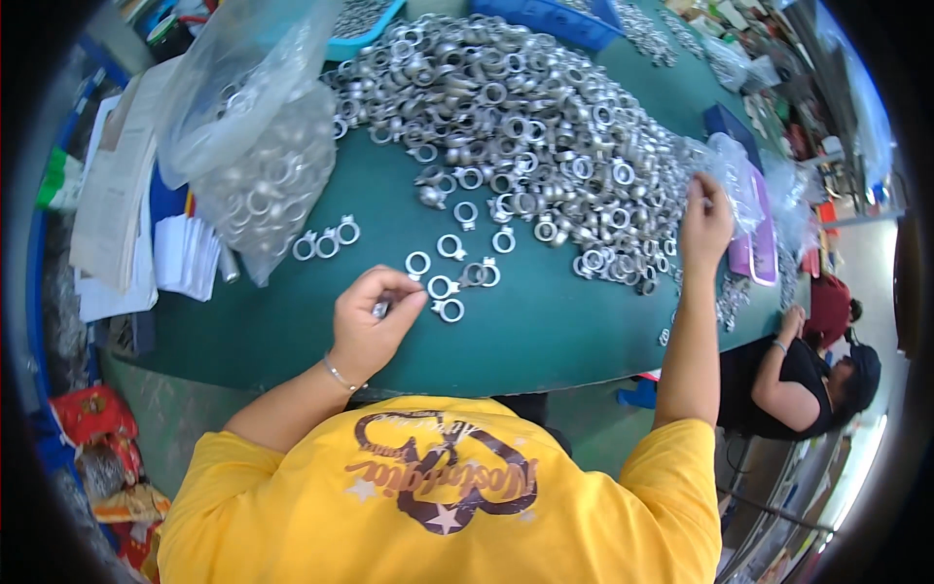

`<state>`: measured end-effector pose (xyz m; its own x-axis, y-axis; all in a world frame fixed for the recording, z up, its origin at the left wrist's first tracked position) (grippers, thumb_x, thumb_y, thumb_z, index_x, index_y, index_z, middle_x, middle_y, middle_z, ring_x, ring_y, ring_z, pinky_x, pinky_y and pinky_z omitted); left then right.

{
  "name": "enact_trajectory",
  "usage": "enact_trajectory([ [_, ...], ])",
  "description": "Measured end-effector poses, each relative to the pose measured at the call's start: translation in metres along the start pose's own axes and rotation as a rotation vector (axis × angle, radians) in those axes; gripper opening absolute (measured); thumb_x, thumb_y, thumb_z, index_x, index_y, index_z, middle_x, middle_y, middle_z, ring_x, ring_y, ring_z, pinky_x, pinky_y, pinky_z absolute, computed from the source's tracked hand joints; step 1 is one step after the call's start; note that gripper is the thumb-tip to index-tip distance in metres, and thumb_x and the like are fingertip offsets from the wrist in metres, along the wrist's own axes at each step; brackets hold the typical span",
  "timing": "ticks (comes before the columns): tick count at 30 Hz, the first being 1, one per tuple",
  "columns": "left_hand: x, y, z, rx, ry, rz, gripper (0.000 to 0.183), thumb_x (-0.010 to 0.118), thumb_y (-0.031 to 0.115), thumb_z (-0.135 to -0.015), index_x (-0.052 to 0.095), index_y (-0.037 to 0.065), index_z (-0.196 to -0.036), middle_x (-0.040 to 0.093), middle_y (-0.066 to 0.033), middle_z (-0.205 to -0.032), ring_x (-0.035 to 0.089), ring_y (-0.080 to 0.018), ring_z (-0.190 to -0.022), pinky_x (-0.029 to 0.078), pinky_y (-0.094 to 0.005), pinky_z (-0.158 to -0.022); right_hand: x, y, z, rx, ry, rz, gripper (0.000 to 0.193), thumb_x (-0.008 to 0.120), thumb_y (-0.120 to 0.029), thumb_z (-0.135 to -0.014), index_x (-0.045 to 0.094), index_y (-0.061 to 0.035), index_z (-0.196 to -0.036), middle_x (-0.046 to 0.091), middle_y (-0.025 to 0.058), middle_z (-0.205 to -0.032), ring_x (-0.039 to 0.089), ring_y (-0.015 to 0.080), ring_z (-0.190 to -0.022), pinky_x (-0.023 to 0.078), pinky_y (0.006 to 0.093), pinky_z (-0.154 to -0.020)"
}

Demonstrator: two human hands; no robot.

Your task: The person picks up and fits together small silver metal ring-shaped components by hand at a workbench, handling them one at a time and placing the assembled pieces back onto the work surface.

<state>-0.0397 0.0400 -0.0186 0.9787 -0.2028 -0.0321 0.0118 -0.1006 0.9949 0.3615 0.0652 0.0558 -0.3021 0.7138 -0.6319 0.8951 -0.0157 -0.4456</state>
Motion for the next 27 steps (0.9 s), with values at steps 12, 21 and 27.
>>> enact_trajectory([
  [12,0.003,0.004,0.002,0.049,-0.114,-0.054,0.008,0.065,0.001,-0.077,0.060,0.002,-0.082,0.056,-0.0008,-0.078,0.049,-0.0049,-0.064,0.039,-0.0170,-0.058,0.070,-0.162,0.126,0.057,-0.662,-0.203,0.012,0.066,-0.013,-0.073,0.064,-0.0041,-0.080,0.058,0.0079,-0.072,0.058,0.0254,-0.066,0.048,0.0345,-0.058],
  [21,0.006,0.005,0.001,0.058,-0.165,-0.067,0.008,0.066,0.001,-0.076,0.061,0.001,-0.082,0.056,-0.0019,-0.077,0.048,-0.0064,-0.062,0.040,-0.0185,-0.056,0.071,-0.165,0.135,0.092,-0.582,-0.387,0.008,0.064,-0.005,-0.071,0.063,-0.0018,-0.079,0.061,0.0105,-0.077,0.060,0.0255,-0.063,0.049,0.0331,-0.058],
  [27,0.002,0.005,0.000,0.045,-0.131,-0.089,0.007,0.065,0.001,-0.076,0.060,0.002,-0.080,0.055,-0.0012,-0.076,0.048,-0.0056,-0.062,0.039,-0.0182,-0.056,0.064,-0.155,0.132,0.223,-0.709,-0.428,0.009,0.065,-0.004,-0.072,0.063,0.0001,-0.080,0.061,0.0121,-0.077,0.062,0.0236,-0.062,0.050,0.0298,-0.058],
])
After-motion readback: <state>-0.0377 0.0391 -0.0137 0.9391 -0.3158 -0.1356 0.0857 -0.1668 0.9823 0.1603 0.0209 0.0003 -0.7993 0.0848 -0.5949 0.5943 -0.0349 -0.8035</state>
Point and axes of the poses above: each hand's wrist, its own z-axis away from the middle knuckle, its own x-axis out of the palm, y = z × x, the point moved 3 cm from there along -z, towards the middle knuckle
